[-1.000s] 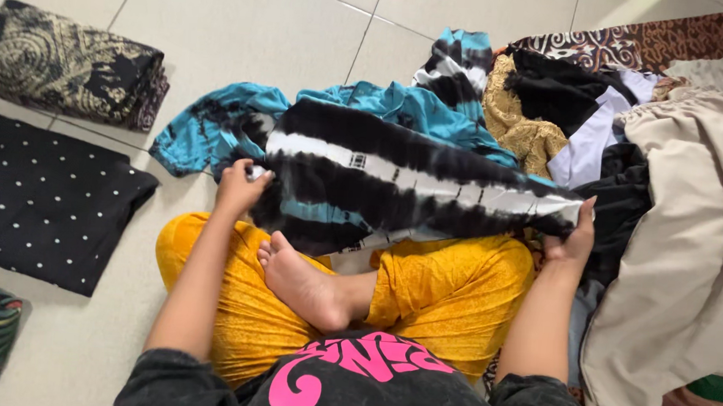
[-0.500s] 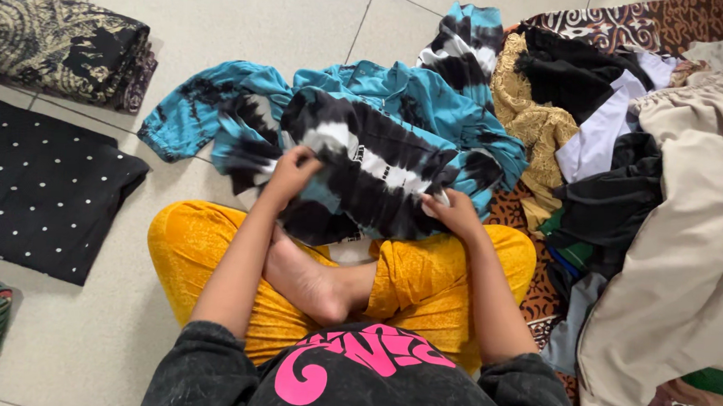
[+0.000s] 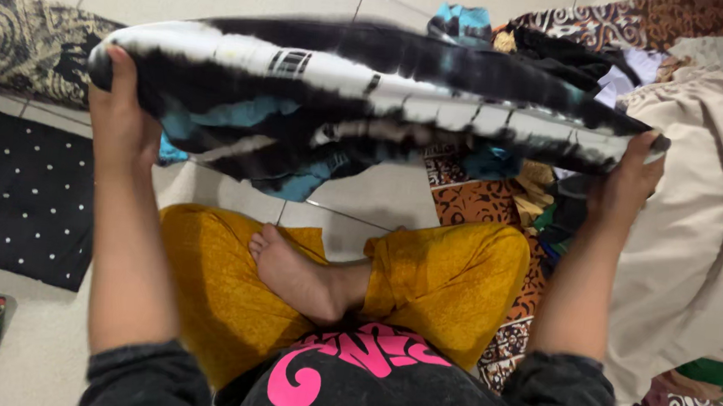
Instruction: The person sits on the floor and folds a tie-dye patterned top, smoothing and aligning the fabric before stacking it. They then fold a pair of beige trousers and a pair of black trousers, placing each folded item into a neat pile.
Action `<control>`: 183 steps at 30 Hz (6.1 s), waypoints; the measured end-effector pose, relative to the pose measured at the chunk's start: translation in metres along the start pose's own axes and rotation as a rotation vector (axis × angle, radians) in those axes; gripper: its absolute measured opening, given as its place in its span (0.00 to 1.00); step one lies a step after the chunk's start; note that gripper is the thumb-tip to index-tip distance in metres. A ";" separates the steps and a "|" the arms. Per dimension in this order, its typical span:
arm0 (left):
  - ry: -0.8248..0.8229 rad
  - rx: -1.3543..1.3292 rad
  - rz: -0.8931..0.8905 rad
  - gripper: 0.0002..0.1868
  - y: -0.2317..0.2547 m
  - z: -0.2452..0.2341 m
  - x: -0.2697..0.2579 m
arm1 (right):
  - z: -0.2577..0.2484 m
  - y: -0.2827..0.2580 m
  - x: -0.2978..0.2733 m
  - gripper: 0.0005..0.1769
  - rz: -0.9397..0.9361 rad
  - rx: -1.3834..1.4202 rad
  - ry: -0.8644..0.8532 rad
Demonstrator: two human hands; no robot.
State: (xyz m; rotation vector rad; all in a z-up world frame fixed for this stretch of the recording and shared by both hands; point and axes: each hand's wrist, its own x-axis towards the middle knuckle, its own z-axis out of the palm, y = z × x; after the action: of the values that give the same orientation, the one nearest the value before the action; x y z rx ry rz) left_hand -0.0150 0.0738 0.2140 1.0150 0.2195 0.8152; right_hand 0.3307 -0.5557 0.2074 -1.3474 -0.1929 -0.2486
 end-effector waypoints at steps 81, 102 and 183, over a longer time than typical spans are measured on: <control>-0.744 1.256 -0.263 0.23 -0.102 0.093 -0.118 | 0.191 0.164 -0.094 0.22 0.017 -0.919 -0.622; 0.246 0.699 -0.012 0.11 -0.320 0.024 0.079 | 0.108 0.149 -0.039 0.20 0.373 -0.934 -0.501; -0.648 1.285 -0.374 0.27 -0.178 0.105 -0.166 | 0.157 0.253 -0.012 0.19 0.971 0.308 0.013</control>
State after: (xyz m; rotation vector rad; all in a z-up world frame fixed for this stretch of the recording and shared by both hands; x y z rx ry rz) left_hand 0.0136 -0.1596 0.0912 2.2858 0.3633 -0.1377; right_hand 0.3930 -0.3503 0.0007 -1.0002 0.4243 0.5687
